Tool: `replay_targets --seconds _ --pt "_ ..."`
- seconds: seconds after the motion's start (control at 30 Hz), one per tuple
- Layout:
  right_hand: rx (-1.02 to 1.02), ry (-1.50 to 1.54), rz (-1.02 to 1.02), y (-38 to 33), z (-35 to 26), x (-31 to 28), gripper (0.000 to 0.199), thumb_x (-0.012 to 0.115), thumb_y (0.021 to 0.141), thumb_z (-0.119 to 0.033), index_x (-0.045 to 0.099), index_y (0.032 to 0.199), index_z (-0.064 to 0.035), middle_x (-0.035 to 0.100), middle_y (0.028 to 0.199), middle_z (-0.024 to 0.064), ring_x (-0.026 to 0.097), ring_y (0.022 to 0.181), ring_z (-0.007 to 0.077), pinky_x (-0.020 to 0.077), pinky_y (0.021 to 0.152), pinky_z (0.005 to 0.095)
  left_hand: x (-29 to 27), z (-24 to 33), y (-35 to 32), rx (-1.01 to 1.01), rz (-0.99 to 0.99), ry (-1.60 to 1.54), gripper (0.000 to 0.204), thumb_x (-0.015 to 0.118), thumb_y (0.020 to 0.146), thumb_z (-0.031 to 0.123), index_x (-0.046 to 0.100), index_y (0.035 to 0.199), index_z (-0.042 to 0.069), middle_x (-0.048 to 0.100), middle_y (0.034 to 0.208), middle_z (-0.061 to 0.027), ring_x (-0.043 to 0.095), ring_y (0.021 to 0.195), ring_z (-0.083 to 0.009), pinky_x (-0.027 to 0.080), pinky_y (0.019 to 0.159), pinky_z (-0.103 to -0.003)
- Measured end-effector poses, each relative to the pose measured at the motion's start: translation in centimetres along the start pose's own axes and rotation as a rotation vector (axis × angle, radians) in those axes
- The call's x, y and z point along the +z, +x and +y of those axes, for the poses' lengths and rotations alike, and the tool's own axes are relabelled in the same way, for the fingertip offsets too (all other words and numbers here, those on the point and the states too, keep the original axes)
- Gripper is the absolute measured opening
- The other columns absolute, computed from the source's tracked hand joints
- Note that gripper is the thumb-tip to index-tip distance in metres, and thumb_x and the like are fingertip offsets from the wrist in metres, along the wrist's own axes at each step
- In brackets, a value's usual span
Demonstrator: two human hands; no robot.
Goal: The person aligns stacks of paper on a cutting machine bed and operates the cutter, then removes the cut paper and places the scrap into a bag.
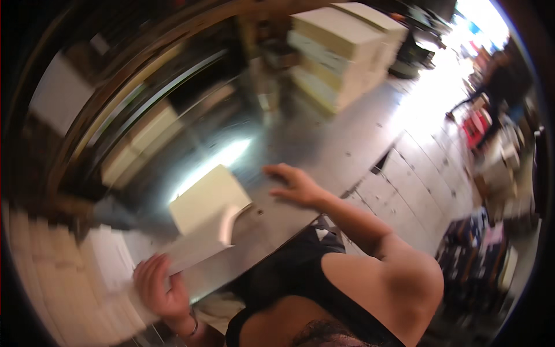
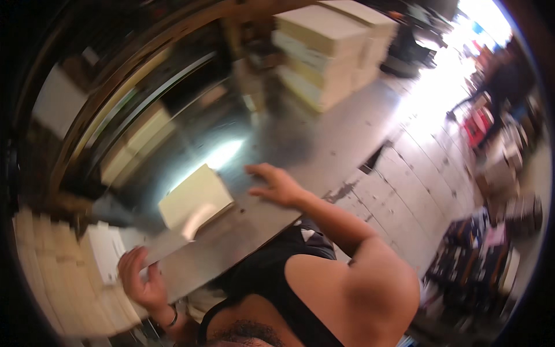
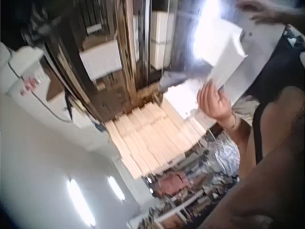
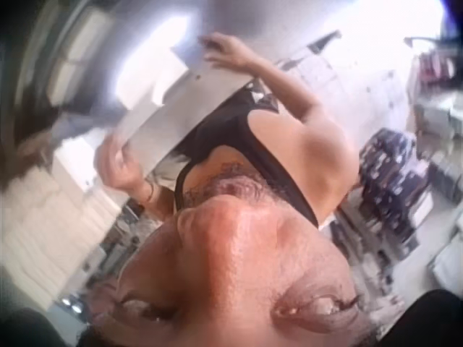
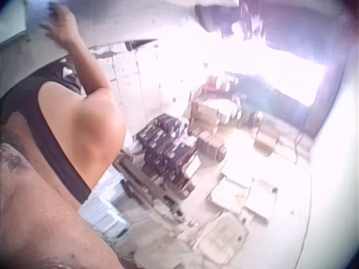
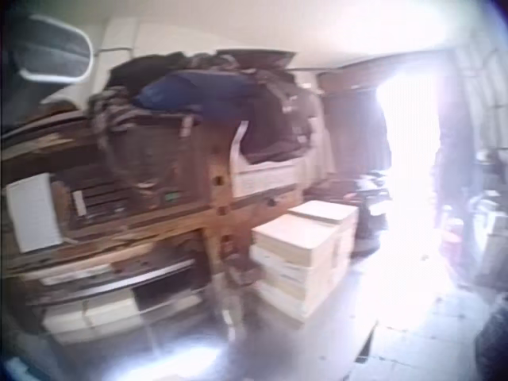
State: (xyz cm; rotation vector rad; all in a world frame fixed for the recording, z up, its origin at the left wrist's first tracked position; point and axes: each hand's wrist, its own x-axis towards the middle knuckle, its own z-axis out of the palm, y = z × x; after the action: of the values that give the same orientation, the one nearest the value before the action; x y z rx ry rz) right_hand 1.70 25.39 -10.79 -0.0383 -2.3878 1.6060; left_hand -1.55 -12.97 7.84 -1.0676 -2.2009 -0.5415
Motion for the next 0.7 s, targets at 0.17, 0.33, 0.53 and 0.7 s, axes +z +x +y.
replay_targets --seconds 0.17,0.33,0.53,0.7 --pt "-0.08 -0.194 0.08 0.9 -0.9 0.6 0.057 0.076 0.091 -0.041 0.063 0.134 -0.0044 0.067 0.123 0.017 0.062 0.119 0.0349 0.0495 0.102 0.0433 5.9 -1.8 1.4 0.098 0.086 0.091 0.023 0.075 0.089 0.007 0.072 0.112 0.001 0.074 0.118 -0.0144 0.069 0.116 -0.036 0.051 0.102 -0.049" --pt "-0.066 -0.186 0.085 0.3 -0.8 0.1 0.058 0.075 0.091 -0.043 0.064 0.131 -0.0031 0.068 0.126 0.0159 0.063 0.117 0.0343 0.0481 0.103 0.0445 14.8 -0.2 -2.9 -0.218 -0.434 -0.076 0.042 0.076 0.091 0.015 0.064 0.129 0.001 0.063 0.141 -0.0168 0.053 0.137 -0.039 0.039 0.115 -0.049" --pt "-0.021 0.004 0.057 2.1 -0.1 1.1 0.073 0.072 0.093 -0.046 0.052 0.148 -0.003 0.061 0.141 0.0203 0.058 0.129 0.0356 0.0429 0.112 0.0445 15.4 -3.1 -4.9 -0.535 0.055 -0.184 0.05 0.065 0.101 0.024 0.053 0.145 0.004 0.045 0.156 -0.0217 0.041 0.146 -0.0387 0.031 0.121 -0.05" --pt "0.007 0.207 -0.027 5.4 -2.5 4.8 0.079 0.071 0.095 -0.041 0.039 0.157 -0.0039 0.059 0.143 0.0244 0.057 0.132 0.0359 0.0421 0.113 0.044 16.9 -5.7 -6.5 -1.123 0.122 -0.805 0.056 0.049 0.107 0.019 0.039 0.156 -0.006 0.041 0.161 -0.0213 0.04 0.147 -0.0323 0.03 0.121 -0.042"
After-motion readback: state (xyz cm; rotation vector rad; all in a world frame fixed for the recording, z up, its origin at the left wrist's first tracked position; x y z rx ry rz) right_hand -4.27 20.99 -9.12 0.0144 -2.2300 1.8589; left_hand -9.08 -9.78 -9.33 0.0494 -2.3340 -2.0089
